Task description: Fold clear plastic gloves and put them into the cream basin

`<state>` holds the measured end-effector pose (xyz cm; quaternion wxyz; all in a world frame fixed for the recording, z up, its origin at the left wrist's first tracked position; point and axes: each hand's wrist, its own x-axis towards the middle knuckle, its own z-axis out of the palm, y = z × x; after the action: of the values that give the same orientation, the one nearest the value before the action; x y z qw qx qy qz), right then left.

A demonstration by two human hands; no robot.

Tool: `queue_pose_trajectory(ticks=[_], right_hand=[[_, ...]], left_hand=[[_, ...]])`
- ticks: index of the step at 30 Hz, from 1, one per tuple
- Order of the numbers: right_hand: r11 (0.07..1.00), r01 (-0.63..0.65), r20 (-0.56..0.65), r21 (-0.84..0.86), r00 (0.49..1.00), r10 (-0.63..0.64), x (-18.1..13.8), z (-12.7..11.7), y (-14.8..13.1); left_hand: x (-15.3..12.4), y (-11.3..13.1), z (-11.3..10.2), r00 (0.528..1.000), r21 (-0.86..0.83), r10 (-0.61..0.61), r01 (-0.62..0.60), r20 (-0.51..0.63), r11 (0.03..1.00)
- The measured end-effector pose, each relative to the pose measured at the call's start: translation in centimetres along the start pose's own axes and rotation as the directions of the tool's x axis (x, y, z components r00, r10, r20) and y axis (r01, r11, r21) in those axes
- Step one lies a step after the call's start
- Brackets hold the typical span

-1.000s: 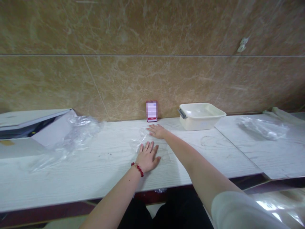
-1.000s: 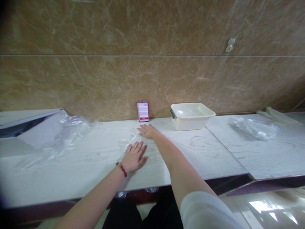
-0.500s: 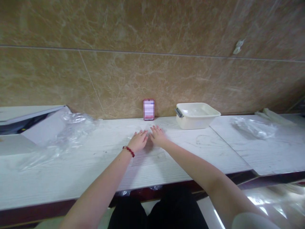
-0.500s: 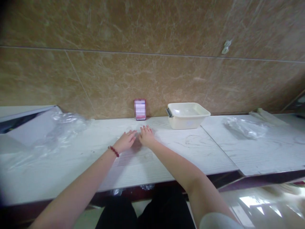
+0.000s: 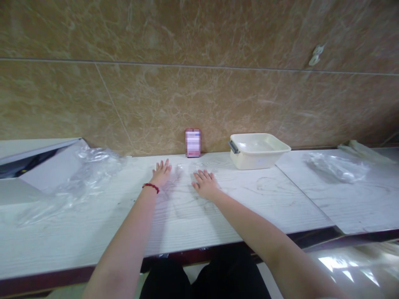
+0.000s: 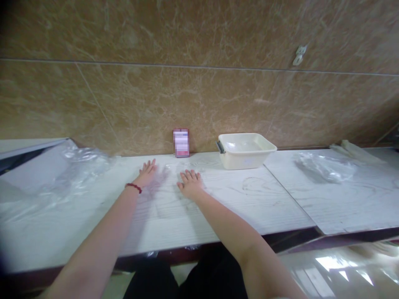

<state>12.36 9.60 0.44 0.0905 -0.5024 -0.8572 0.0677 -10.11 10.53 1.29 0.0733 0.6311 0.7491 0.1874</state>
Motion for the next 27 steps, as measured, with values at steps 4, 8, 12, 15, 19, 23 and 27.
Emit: queue_pose_trajectory(ticks=[4, 8, 12, 15, 19, 23, 27], right_hand=[[0.998, -0.043, -0.151, 0.043, 0.987, 0.049, -0.1, -1.9, -0.5], [0.993, 0.0, -0.287, 0.121, 0.957, 0.035, 0.1, -3.6, -2.4], [0.943, 0.268, -0.305, 0.196, 0.931, -0.202, -0.3, -2.6, -4.9], [0.874, 0.449, -0.281, 0.188, 0.877, -0.39, -1.0, -1.3, -5.7], [0.88, 0.439, -0.26, 0.181, 0.884, -0.388, -1.4, -0.7, -5.0], [0.898, 0.398, -0.185, 0.191, 0.913, -0.365, -1.1, -0.6, -4.0], [0.888, 0.416, -0.116, 0.196, 0.909, -0.4, -1.0, -0.5, -3.8]], left_hand=[[-0.7, -2.1, -2.0, 0.997, -0.039, -0.033, 0.03, -0.072, 0.999], [-1.8, -2.6, -3.1, 0.996, 0.025, -0.088, 0.088, -0.001, 0.996], [-2.2, -1.3, -3.3, 0.987, 0.153, -0.094, 0.074, 0.127, 0.985], [-2.3, -0.4, -3.2, 0.978, 0.196, -0.103, 0.067, 0.18, 0.978], [-2.3, -0.1, -2.7, 0.984, 0.273, -0.03, -0.02, 0.176, 0.962], [-2.1, -0.1, -2.2, 0.982, 0.327, 0.077, -0.131, 0.173, 0.936], [-2.3, 0.2, -2.0, 0.98, 0.298, 0.085, -0.136, 0.18, 0.945]])
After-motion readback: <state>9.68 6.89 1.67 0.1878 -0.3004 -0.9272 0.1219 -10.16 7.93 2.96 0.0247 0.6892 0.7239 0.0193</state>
